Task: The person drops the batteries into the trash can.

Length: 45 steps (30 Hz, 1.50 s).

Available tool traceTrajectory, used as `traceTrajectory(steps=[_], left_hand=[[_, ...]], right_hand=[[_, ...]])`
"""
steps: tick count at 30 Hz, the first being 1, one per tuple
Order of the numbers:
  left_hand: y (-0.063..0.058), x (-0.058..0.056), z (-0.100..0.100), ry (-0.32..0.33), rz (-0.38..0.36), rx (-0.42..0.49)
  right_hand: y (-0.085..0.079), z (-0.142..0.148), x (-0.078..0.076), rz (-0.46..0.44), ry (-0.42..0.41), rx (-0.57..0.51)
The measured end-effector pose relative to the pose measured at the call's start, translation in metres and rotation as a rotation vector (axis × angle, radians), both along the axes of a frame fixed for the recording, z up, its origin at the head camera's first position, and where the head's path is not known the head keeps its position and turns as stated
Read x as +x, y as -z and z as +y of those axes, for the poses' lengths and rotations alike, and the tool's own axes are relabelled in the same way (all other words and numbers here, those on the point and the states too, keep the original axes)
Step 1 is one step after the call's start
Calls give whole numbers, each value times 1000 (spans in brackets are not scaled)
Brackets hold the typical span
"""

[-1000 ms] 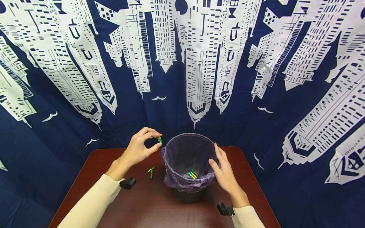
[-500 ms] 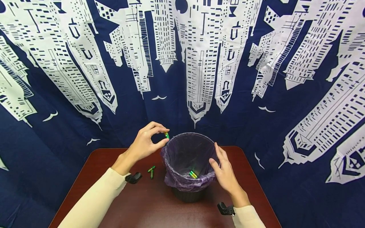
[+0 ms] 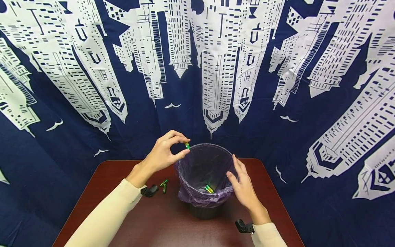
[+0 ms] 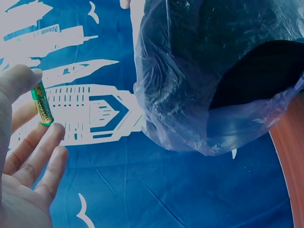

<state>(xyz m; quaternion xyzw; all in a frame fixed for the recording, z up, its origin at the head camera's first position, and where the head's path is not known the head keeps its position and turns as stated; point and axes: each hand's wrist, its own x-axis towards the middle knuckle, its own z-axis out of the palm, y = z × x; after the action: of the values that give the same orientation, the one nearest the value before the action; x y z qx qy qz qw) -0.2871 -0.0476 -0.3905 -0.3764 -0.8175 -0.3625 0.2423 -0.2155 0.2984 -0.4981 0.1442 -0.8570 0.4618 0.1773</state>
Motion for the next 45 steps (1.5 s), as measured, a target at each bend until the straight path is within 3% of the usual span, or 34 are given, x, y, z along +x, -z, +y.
traceTrajectory(steps=[26,34,45], left_hand=[[6,2,11,31,-48,-29],[8,4,9,6,-89,-109],[12,5,4,-10,-116,-116]], right_hand=[[-2,-1,-3,-20,-6,8],[-3,-2,-3,-18,-8,5],[-2,0,-2,-18,-5,-1]])
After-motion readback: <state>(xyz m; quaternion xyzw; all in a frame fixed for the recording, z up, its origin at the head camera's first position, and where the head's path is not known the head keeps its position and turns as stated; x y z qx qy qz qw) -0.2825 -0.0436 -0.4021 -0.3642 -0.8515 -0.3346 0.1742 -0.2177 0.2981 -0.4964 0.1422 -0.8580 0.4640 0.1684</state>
